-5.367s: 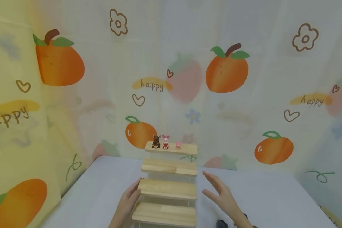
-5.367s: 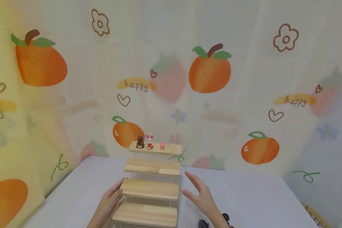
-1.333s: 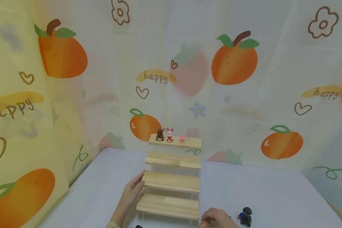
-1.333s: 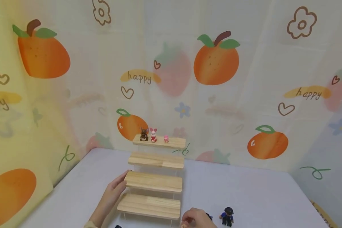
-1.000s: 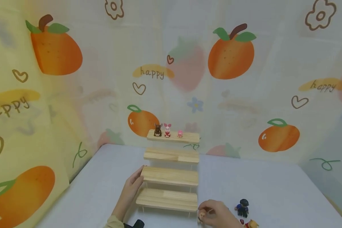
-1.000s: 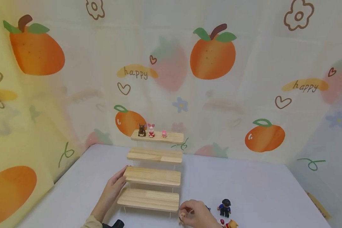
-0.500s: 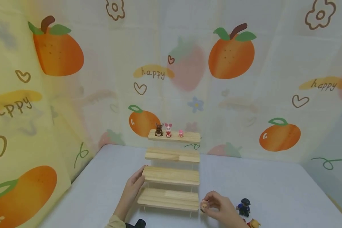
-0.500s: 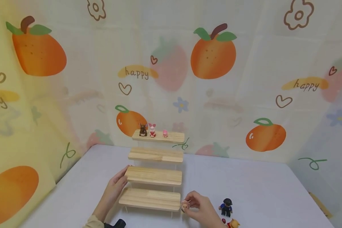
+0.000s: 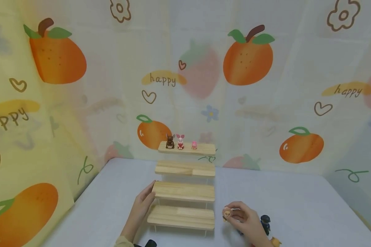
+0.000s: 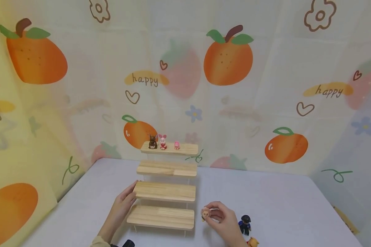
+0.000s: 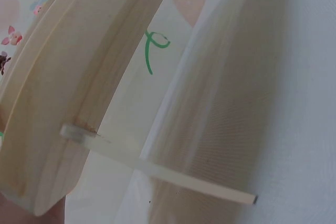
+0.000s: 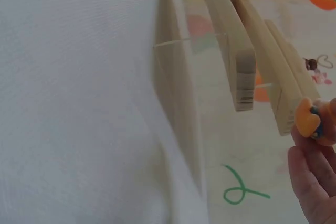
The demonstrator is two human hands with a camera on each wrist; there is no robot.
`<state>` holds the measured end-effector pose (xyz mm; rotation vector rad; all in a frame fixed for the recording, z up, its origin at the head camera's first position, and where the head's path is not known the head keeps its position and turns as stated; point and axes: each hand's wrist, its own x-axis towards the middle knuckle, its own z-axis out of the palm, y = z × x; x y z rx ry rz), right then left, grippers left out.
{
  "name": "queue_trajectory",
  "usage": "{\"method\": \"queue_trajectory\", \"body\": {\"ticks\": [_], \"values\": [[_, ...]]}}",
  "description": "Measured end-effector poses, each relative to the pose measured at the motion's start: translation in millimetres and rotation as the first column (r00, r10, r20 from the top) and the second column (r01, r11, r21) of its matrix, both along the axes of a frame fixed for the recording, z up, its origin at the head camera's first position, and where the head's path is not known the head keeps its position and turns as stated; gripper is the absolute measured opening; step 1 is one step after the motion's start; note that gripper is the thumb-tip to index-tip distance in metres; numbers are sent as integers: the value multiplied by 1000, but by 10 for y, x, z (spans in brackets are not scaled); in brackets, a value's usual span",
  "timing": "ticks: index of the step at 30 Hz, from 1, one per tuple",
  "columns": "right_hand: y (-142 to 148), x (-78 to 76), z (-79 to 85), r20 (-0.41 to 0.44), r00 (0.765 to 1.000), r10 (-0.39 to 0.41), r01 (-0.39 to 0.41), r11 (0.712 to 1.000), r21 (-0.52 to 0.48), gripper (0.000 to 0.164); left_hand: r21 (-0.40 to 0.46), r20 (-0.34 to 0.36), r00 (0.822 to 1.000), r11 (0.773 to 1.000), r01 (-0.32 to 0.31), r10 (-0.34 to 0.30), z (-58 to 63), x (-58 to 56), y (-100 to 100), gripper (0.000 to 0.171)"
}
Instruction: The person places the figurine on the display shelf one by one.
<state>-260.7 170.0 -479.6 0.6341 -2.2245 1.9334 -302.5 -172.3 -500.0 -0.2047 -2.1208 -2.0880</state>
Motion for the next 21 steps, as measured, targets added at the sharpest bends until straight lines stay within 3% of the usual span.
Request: {"method": "queue_trajectory", "body": {"ticks": [3, 9, 12, 16, 17, 21], "values": [[20, 5, 35, -11, 999, -42, 41, 997, -61, 27, 3, -14, 1000, 1000, 3, -3, 0, 6, 2, 49], [86, 28, 55, 132, 982, -135, 155, 975, -158, 29, 6, -5, 1000, 1000, 9, -9, -14, 16, 13, 49], [124, 32, 68, 89, 979, -183, 196, 968, -157, 29, 14, 11, 1000, 1000, 25, -25, -6, 8, 27, 50], [154, 18, 131, -1, 969, -245, 242, 958, -150, 27, -18, 22, 1000, 1000, 1, 0, 11, 11, 22, 49], [180, -20, 113, -49, 974, -222, 211, 963, -166, 26, -23, 23, 1000, 1000, -6, 7, 13, 15, 17, 49], [234, -85, 147, -111, 967, -230, 211, 964, -161, 26, -14, 9, 1000, 1000, 5, -5, 9, 24, 2, 49]]}}
